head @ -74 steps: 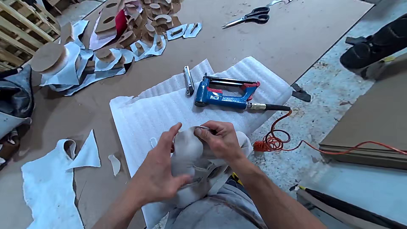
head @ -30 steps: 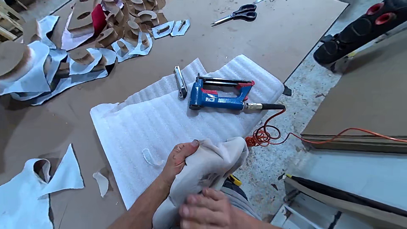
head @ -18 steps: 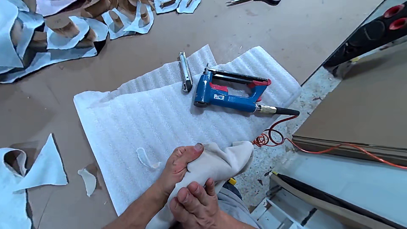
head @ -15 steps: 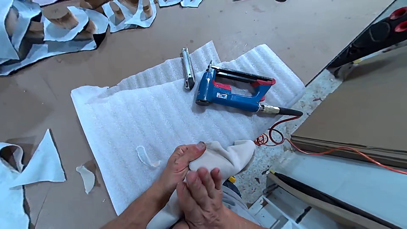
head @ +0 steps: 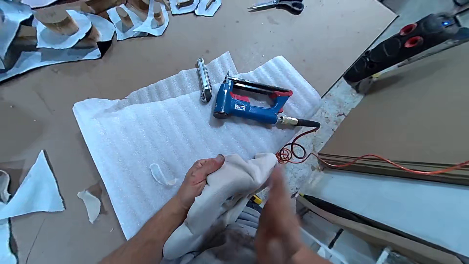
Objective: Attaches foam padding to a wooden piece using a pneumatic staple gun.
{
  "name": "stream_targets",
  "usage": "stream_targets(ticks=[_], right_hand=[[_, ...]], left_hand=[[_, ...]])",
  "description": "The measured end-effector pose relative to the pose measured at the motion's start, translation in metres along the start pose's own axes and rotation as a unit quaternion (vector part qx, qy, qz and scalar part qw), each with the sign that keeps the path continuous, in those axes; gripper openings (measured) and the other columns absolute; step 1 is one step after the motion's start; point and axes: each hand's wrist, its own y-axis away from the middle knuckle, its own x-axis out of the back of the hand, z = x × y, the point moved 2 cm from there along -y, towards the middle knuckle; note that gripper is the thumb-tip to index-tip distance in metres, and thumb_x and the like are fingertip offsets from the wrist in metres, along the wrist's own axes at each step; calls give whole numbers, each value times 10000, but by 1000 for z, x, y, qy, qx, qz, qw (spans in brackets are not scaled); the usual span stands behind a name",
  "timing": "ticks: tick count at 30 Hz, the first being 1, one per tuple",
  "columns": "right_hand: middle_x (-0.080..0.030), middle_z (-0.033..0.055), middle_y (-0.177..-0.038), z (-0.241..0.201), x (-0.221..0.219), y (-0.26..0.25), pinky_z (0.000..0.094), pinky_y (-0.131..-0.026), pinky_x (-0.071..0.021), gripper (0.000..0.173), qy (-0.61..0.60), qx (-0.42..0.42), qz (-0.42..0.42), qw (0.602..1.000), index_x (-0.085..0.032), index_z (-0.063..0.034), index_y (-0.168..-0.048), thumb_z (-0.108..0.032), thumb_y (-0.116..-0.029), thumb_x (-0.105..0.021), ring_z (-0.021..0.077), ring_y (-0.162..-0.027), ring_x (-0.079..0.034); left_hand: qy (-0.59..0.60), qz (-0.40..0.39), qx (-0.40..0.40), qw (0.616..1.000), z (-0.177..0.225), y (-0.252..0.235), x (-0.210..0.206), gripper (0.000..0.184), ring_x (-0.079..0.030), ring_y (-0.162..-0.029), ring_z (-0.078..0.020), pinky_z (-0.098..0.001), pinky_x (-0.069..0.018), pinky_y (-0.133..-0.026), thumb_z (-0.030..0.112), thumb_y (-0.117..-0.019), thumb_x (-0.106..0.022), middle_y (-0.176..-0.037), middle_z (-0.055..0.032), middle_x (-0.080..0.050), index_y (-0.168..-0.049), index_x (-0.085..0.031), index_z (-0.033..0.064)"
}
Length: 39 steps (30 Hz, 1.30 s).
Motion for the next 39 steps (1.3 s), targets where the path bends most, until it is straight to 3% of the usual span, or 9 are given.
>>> stream_targets(ticks=[3,8,13,16,19,23,28,34,39], right_hand=[[-544,-68,-1507,-11,-49,36,330,-1237,-231,532,9,147,-100,984,-600,-184,-1355,-447,-1117,-203,104,-1474,-384],[-321,-155,-1647,-10,-88,12,341,-1274,58,610,135,102,-78,983,-429,-223,-1516,-554,-1082,-158,35,-1567,-91],[-346,-33,-1667,-6,-84,-27,423,-1293,-53,812,225,35,-36,973,-425,-195,-1557,-696,-1013,-89,158,-1588,-147],[-422,124,-1617,13,-59,-60,517,-1224,-292,807,247,-51,-70,965,-482,-78,-1526,-627,-1029,-161,265,-1530,-337],[-261,162,-1688,21,-26,-72,576,-1269,-195,764,214,-88,-64,971,-285,-8,-1610,-531,-1064,-170,291,-1576,-211],[-328,-138,-1649,-8,-31,9,423,-1287,-33,520,170,64,-76,980,-401,-261,-1501,-539,-1083,-263,54,-1562,-163],[-76,-84,-1736,-15,-77,1,448,-1275,122,701,245,88,-75,963,-271,-242,-1602,-645,-1033,-195,131,-1587,111],[-430,137,-1610,-25,-71,-76,503,-1213,-343,817,227,-27,-124,966,-452,-72,-1542,-626,-1032,-135,271,-1519,-359],[-594,68,-1470,24,-10,-145,425,-1079,-528,541,118,-139,-235,955,-490,-74,-1513,-407,-1114,-338,175,-1319,-594]], left_hand=[[-12,-6,-8,1000,0,-1,-1,444,-617,-624,80,-109,-518,-619,242,-1068,-408,-665,138,-664,-746,-713,244],[11,40,6,999,-6,-1,10,421,-648,-661,40,-146,-547,-658,251,-1075,-407,-712,96,-696,-815,-736,211],[-31,129,16,991,-60,-2,55,297,-654,-915,-15,-216,-532,-852,89,-1062,-370,-952,8,-697,-1145,-639,-6],[-15,99,-35,994,-27,5,17,383,-655,-777,71,-155,-551,-772,138,-1040,-413,-794,136,-717,-861,-744,207],[17,41,-31,999,-4,9,-11,448,-637,-674,86,-124,-539,-675,134,-1042,-405,-704,151,-696,-758,-731,253],[42,29,3,999,-1,4,-13,474,-643,-635,41,-149,-547,-640,121,-1064,-348,-670,86,-685,-750,-700,169],[57,45,-5,997,0,0,-14,449,-633,-636,24,-163,-539,-639,136,-1069,-402,-662,70,-671,-736,-703,141],[2,111,65,992,49,23,-31,355,-497,-644,56,-121,-456,-671,-13,-1047,-328,-673,92,-500,-802,-572,69],[40,-14,13,999,-15,11,-35,353,-580,-580,29,-190,-503,-564,206,-1044,-510,-627,113,-600,-729,-656,141]])
